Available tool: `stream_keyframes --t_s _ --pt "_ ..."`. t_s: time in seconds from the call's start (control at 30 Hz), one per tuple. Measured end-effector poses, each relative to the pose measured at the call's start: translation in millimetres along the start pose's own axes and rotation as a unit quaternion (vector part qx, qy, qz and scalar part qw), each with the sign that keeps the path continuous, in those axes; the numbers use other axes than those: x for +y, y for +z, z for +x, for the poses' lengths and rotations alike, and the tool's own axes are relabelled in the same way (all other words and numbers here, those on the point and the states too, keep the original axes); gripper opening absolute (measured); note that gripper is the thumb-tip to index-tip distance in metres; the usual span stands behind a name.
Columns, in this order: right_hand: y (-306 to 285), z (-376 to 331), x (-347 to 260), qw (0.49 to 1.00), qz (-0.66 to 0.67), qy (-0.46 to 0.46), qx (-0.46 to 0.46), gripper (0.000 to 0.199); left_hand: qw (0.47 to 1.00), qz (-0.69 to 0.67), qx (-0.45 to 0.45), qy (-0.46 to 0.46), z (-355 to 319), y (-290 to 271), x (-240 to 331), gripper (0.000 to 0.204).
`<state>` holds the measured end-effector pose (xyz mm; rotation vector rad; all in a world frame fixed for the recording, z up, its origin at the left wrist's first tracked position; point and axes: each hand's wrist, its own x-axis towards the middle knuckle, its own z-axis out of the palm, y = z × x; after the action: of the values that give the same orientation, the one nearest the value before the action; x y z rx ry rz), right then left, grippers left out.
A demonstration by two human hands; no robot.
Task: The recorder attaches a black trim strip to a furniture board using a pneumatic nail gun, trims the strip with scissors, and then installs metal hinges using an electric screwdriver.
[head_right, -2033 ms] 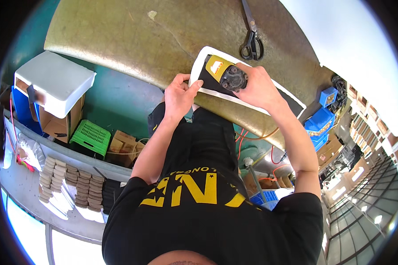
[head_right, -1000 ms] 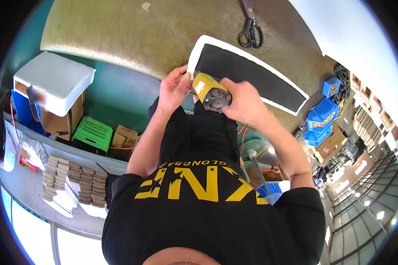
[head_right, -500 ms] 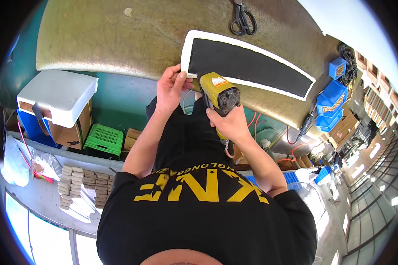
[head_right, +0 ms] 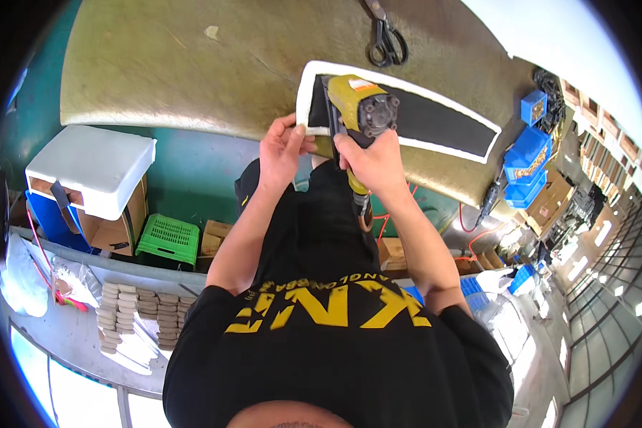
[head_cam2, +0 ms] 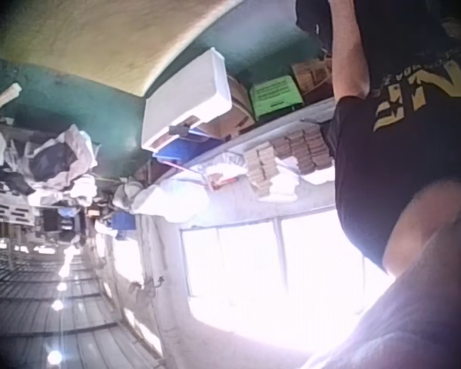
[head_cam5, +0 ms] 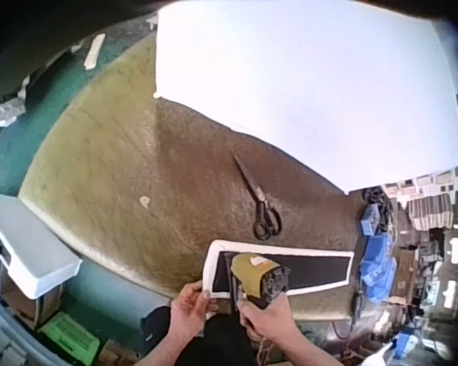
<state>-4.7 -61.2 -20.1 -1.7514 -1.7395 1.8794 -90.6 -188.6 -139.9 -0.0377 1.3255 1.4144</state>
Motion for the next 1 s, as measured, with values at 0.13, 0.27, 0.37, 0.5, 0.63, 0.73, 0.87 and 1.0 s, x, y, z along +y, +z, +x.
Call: stream_keyframes --t_s 0.13,0.27,0.37,0.5,0.63,0.73,0.87,1.0 --pt "0 11 4 1.000 0.031 -0.001 0.004 0.022 1.000 0.003 0.000 -0.001 5 0 -1 0.028" --pt "5 12 4 0.999 0.044 -0.002 0.003 0.021 1.000 0.015 0.008 -0.025 4 -1 1 0.027" --pt "7 11 5 0.998 0.063 0.005 0.004 0.020 1.000 0.012 0.002 -0.023 2 -2 4 0.027" --pt "9 16 8 1.000 -0.015 0.000 0.015 0.014 1.000 0.018 -0.017 -0.020 6 -5 4 0.026" --pt "-5 5 16 0.999 -0.028 0.020 0.007 0.019 0.994 0.110 -0.004 -0.018 9 -11 1 0.029" --pt "-42 -39 35 0.999 -0.016 0.029 0.033 0.020 0.920 0.369 0.028 0.126 7 -4 35 0.039" --pt "-87 -80 69 0.985 -0.104 0.083 0.113 0.023 0.649 0.624 0.083 0.428 39 28 83 0.058" --pt "-152 -96 132 0.977 -0.061 0.131 0.158 0.027 0.548 0.721 -0.021 0.424 89 68 77 0.054"
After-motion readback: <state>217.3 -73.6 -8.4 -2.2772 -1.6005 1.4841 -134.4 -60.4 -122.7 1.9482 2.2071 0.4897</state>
